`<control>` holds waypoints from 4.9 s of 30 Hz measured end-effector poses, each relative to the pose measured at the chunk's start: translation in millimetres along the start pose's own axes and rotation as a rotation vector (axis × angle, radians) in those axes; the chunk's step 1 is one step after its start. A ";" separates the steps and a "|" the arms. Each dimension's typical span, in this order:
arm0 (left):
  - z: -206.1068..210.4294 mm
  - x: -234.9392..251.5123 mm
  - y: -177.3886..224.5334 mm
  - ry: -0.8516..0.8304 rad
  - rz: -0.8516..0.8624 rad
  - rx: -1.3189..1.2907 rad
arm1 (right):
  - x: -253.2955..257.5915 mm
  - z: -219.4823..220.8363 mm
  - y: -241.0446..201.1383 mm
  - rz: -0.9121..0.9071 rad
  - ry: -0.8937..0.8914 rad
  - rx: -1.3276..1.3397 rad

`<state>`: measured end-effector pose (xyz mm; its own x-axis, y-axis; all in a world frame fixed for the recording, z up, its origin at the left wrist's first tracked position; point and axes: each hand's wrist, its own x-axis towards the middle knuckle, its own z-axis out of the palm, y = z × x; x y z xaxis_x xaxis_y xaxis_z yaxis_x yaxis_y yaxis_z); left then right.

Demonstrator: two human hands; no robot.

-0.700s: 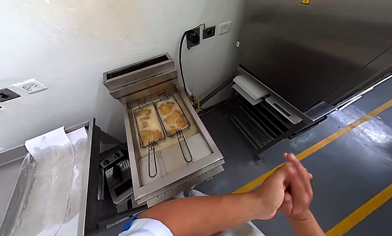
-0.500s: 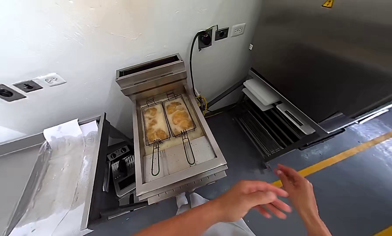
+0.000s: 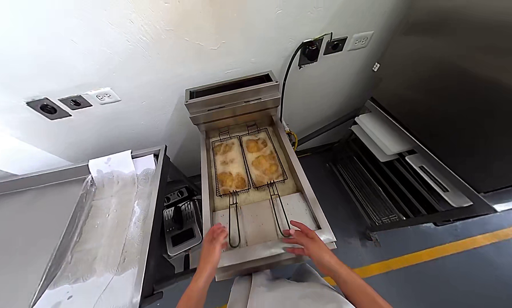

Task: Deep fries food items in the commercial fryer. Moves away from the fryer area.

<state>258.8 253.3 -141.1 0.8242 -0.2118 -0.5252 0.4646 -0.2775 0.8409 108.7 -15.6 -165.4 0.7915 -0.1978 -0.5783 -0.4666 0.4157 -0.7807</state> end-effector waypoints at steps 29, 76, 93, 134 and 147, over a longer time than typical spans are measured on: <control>58.4 35.0 38.8 -0.156 -0.223 -0.302 | 70.4 53.8 -37.2 0.086 0.144 0.012; 63.5 36.5 27.2 -0.103 -0.254 -0.296 | 78.6 56.3 -30.3 0.111 0.171 0.125; 45.0 14.2 27.3 -0.150 -0.217 -0.298 | 42.5 52.3 -28.6 0.046 0.124 0.049; 50.5 6.2 18.2 -0.151 -0.228 -0.309 | 38.6 51.2 -14.4 0.040 0.111 0.088; 49.9 -22.4 -34.6 -0.166 -0.089 -0.295 | 15.4 28.0 34.6 -0.109 0.028 0.055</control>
<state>208.1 220.9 -164.9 0.7233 -0.3555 -0.5920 0.6261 -0.0242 0.7794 115.8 20.6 -194.7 0.8244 -0.2688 -0.4981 -0.3556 0.4388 -0.8253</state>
